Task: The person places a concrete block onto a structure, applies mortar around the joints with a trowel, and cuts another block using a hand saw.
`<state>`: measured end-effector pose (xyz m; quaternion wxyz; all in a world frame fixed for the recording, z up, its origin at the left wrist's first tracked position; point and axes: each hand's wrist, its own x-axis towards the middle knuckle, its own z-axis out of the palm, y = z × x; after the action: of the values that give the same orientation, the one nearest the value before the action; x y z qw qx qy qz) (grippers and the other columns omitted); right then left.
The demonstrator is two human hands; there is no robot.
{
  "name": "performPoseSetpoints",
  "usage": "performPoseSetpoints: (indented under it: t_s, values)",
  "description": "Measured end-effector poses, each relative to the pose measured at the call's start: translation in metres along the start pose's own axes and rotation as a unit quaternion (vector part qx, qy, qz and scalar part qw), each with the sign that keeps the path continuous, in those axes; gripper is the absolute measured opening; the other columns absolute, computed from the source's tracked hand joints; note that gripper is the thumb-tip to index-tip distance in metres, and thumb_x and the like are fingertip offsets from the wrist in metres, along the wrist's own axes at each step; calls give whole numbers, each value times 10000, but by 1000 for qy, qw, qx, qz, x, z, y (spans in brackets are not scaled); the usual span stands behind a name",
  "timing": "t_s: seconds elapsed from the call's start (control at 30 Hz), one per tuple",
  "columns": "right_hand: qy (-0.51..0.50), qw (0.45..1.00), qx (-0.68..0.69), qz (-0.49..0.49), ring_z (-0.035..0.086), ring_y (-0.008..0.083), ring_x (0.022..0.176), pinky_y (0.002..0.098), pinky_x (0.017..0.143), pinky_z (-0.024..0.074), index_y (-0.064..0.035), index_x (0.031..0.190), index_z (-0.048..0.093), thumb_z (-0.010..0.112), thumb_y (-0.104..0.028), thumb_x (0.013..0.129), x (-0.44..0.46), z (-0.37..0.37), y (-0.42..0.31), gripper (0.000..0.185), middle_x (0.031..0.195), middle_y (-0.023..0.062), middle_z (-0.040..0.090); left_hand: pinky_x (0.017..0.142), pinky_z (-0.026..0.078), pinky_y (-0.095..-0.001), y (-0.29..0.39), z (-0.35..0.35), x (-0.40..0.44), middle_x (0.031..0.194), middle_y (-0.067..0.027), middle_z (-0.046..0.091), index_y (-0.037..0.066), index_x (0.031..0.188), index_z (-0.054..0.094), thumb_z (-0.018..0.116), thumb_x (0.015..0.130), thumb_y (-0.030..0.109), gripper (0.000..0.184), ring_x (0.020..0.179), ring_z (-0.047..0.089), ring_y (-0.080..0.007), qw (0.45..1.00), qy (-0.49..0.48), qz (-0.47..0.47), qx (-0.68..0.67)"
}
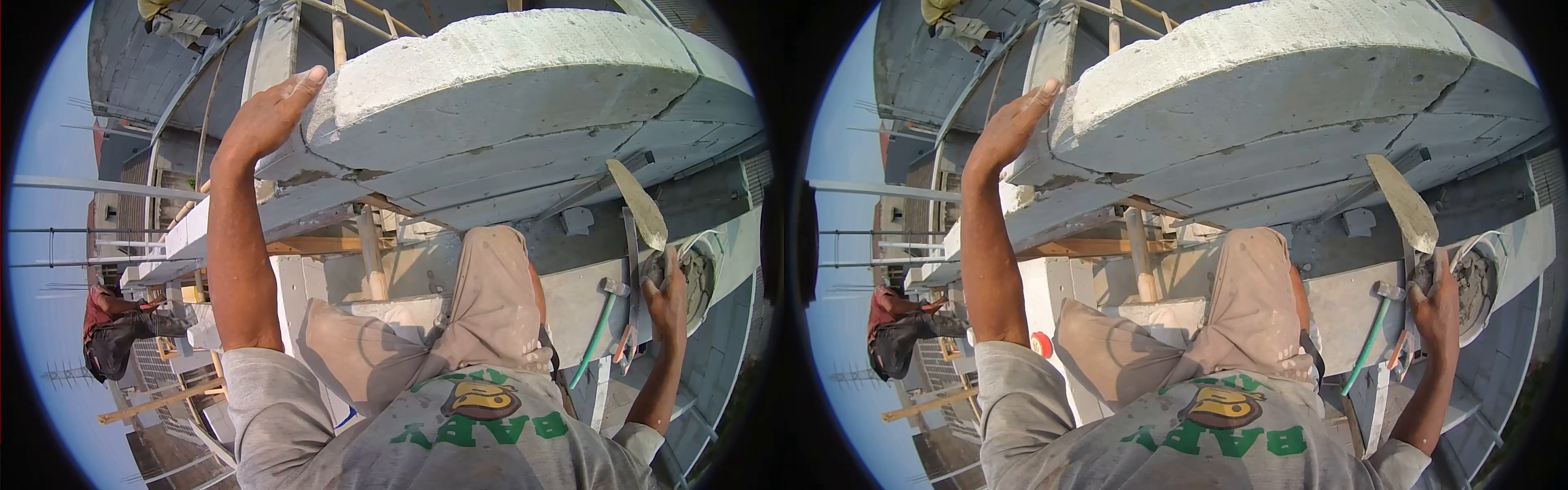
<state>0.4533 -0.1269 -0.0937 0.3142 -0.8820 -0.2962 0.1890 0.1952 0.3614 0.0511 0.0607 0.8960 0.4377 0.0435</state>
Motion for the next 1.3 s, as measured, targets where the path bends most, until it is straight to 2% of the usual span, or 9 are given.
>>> performPoseSetpoints:
  t_s: [0.1, 0.2, 0.3, 0.43, 0.53, 0.8, 0.9, 1.13, 1.3]
  values:
    - [103, 994, -26, 0, 632, 326, 972, 398, 858, 476, -8, 1251, 505, 633, -36, 738, -27, -48, 42, 530, 1054, 200, 636, 1044, 396, -411, -24, -10, 17, 1323, -249, 556, 52, 1366, 532, 481, 884, 654, 773, 1257, 520, -380, 997, -50, 54, -17]
    - [158, 942, -257, 148, 630, 390, 927, 447, 816, 496, -36, 1117, 563, 630, -82, 760, -67, -99, 75, 366, 1006, 208, 644, 1064, 370, -401, -70, -8, 32, 1340, -248, 539, 5, 1420, 438, 593, 900, 397, 669, 1257, 517, -335, 985, -85, 76, -128]
    - [103, 868, -394, 284, 633, 411, 924, 495, 784, 502, -43, 1006, 596, 627, -153, 778, -98, -143, 112, 255, 976, 208, 653, 1118, 296, -386, -119, -2, 50, 1404, -237, 481, -56, 1407, 422, 702, 806, 418, 815, 1322, 451, -325, 967, -122, 115, -191]
    - [31, 835, -441, 329, 640, 412, 850, 497, 743, 510, -47, 950, 644, 603, -159, 771, -102, -163, 173, 216, 870, 206, 653, 1120, 294, -379, -120, -10, 52, 1408, -239, 474, -61, 1405, 423, 718, 793, 394, 818, 1328, 446, -317, 968, -136, 124, -169]
    - [64, 842, -497, 200, 657, 398, 748, 475, 659, 532, -48, 939, 638, 553, -98, 800, -90, -143, 233, 170, 792, 203, 657, 1112, 307, -374, -114, -15, 50, 1386, -238, 494, -61, 1398, 435, 714, 779, 368, 803, 1316, 460, -313, 971, -143, 97, -167]
    - [-14, 834, -520, 182, 648, 386, 870, 468, 765, 520, -30, 970, 630, 492, -110, 911, -15, -90, 362, 170, 907, 190, 659, 998, 400, -327, -62, -19, 13, 1203, -157, 647, 22, 1275, 603, 721, 819, 276, 535, 1093, 594, -250, 990, -96, 24, -102]
    - [48, 852, -488, 182, 642, 391, 886, 480, 757, 515, -11, 925, 613, 482, -105, 934, -19, -88, 367, 162, 844, 218, 648, 952, 439, -350, -70, -15, 18, 1172, -153, 664, 69, 1249, 643, 757, 767, 315, 553, 1039, 623, -261, 984, -100, 22, -146]
    - [-11, 837, -522, 164, 678, 364, 879, 444, 756, 539, -1, 873, 687, 561, -20, 844, 3, -52, 294, 130, 897, 210, 689, 936, 467, -405, -84, -4, 20, 1168, -152, 678, 143, 1247, 663, 788, 702, 430, 629, 1067, 640, -282, 988, -63, 14, -137]
    - [-29, 856, -499, 129, 669, 407, 830, 467, 745, 538, -4, 873, 678, 616, -113, 805, 7, -27, 301, 143, 879, 238, 678, 979, 435, -404, -76, -11, 21, 1193, -155, 662, 121, 1265, 643, 775, 716, 441, 649, 1101, 618, -296, 993, -76, 9, -91]
